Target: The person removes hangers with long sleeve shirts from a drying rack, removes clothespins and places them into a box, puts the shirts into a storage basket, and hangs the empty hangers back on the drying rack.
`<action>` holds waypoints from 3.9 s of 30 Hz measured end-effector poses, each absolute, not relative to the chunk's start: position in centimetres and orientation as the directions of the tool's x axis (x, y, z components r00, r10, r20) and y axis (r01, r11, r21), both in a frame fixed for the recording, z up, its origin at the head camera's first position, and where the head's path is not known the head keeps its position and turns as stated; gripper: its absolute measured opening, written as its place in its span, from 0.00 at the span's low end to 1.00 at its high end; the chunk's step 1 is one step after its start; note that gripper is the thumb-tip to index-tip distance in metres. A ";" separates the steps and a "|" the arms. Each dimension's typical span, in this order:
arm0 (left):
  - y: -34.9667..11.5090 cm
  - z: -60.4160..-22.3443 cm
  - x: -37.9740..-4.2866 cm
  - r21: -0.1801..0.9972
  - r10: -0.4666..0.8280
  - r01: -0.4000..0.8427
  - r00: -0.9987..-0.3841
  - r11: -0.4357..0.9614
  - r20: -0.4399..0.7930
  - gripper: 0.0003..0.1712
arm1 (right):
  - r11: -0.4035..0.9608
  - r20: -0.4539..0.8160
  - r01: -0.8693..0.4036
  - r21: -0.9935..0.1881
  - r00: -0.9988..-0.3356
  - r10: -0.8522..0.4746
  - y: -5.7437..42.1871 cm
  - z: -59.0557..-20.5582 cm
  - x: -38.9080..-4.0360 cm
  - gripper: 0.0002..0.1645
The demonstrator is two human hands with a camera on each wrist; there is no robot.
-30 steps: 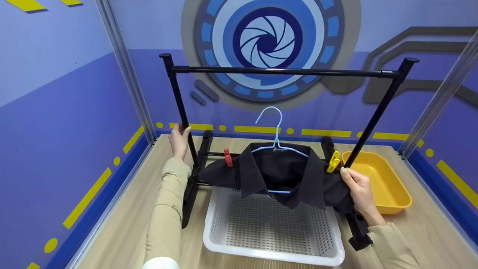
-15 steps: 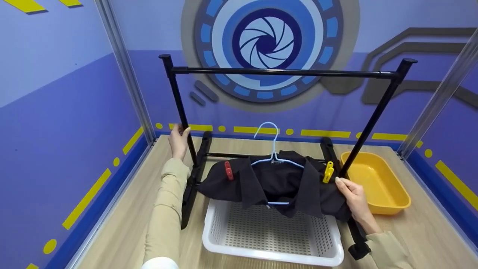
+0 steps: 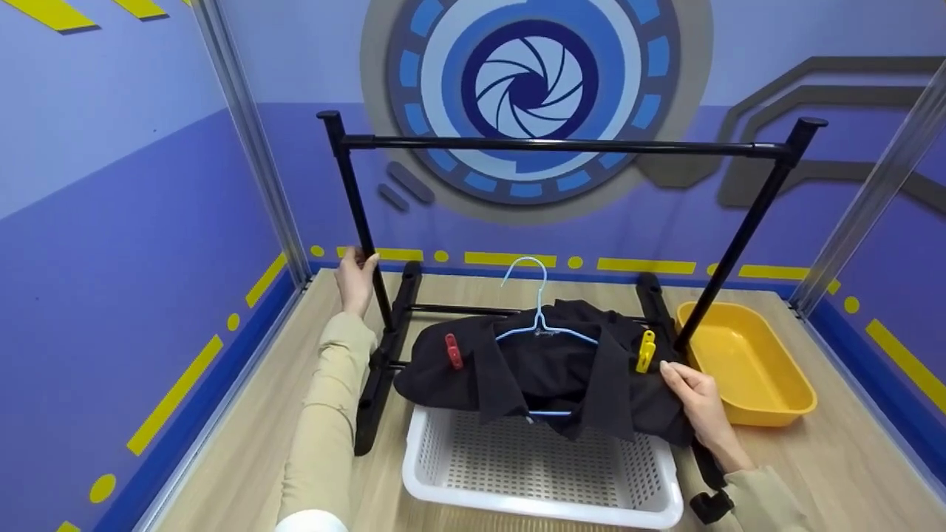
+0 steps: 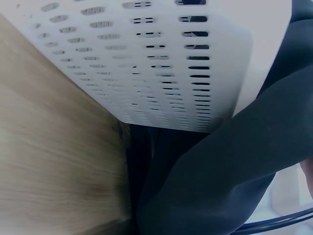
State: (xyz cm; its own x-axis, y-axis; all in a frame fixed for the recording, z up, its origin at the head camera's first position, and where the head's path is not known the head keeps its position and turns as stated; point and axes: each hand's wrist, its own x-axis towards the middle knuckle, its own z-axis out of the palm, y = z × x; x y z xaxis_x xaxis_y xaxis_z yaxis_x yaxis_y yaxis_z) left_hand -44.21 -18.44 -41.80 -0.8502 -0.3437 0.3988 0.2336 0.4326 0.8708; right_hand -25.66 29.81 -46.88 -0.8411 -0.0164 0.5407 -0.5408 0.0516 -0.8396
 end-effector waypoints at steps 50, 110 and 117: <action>-15.5 -43.3 -37.2 0.883 0.139 0.323 -0.946 0.340 0.293 0.12 | 0.026 0.532 -0.534 -0.845 -0.845 -0.052 30.7 -48.7 -26.5 0.13; -12.4 -44.7 -31.1 0.721 0.601 0.578 -0.748 0.382 0.281 0.07 | 0.010 0.483 -0.483 -0.875 -0.875 -0.033 30.5 -48.5 -25.8 0.12; -12.5 -47.8 -32.7 0.720 0.530 0.576 -0.778 0.387 0.338 0.06 | 0.013 0.507 -0.508 -0.861 -0.860 -0.057 30.0 -47.7 -25.1 0.13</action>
